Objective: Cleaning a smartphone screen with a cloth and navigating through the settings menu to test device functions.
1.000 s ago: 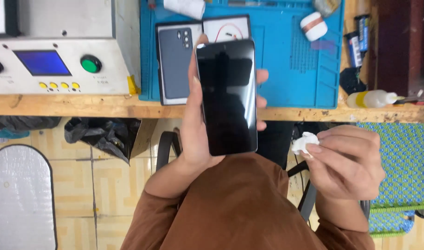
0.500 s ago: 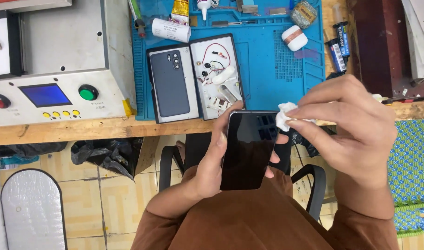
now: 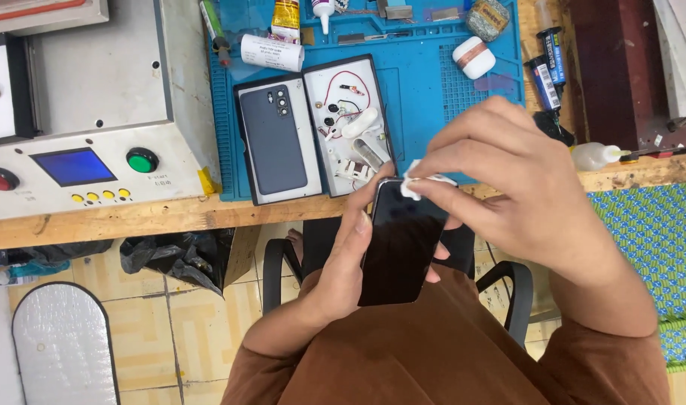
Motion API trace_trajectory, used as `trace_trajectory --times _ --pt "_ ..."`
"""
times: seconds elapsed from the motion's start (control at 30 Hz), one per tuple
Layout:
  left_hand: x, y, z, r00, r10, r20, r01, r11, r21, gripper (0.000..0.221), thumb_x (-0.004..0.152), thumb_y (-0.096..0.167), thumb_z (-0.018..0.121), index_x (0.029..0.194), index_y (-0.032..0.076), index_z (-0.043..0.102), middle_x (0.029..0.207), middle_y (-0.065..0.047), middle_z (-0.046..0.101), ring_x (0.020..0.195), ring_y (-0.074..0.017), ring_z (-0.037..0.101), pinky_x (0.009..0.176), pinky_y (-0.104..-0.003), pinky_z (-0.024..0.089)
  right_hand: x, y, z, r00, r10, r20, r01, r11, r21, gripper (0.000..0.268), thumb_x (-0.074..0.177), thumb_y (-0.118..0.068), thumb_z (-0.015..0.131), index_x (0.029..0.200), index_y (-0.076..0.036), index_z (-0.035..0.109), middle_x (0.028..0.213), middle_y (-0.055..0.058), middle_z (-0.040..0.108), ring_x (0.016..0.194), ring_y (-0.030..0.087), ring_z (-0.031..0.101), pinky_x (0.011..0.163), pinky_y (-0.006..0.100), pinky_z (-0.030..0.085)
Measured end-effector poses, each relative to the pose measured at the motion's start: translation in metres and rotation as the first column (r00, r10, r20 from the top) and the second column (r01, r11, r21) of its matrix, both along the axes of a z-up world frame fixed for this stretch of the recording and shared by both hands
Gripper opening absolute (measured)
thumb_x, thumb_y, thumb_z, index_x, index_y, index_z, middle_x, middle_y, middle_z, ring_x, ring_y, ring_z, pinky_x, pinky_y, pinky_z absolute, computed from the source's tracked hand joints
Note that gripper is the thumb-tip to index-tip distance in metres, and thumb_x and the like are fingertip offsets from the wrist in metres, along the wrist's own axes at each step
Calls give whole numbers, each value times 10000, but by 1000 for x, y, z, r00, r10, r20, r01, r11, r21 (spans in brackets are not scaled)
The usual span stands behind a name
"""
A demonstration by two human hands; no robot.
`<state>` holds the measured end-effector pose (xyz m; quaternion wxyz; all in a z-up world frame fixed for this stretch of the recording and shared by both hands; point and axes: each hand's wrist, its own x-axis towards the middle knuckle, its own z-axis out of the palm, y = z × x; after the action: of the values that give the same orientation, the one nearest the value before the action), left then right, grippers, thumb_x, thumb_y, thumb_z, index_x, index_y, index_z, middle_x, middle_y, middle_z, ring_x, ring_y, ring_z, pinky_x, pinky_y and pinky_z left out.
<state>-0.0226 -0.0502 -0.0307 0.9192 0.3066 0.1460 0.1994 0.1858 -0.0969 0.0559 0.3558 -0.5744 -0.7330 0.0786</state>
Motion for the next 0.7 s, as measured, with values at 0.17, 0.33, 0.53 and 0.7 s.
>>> trace_trajectory --times 0.17,0.33,0.53,0.7 --pt "9 1 -3 999 26 18 -27 998 59 711 1136 500 469 1726 159 264 1633 -252 451 1051 -458 707 832 -611 681 -10 6 -8 997 -63 35 61 997 50 71 1080 -106 826 1086 -70 765 1032 75 699 948 274 616 891 410 413" --pt "4 5 -1 999 24 36 -24 1000 -14 851 1085 522 537 1775 183 172 1476 -449 539 1120 -488 709 832 -594 666 1 -8 -4 995 -103 20 102 995 14 79 1068 -98 830 1050 -63 762 1026 74 720 951 263 619 907 402 421" --pt "-6 20 -6 962 31 271 60 946 -320 780 1103 378 501 1784 305 127 1654 -509 382 1166 -562 692 822 -609 669 25 -57 -37 926 -316 -207 329 944 33 149 1013 47 868 1030 48 721 1031 200 728 990 306 658 920 397 523" --pt "1 16 -6 943 -63 327 190 907 -376 751 1119 362 479 1783 351 130 1682 -500 349 1158 -545 697 861 -629 665 14 -43 -30 964 -221 -150 254 930 267 140 983 -32 840 982 54 730 986 220 715 912 348 642 888 441 477"
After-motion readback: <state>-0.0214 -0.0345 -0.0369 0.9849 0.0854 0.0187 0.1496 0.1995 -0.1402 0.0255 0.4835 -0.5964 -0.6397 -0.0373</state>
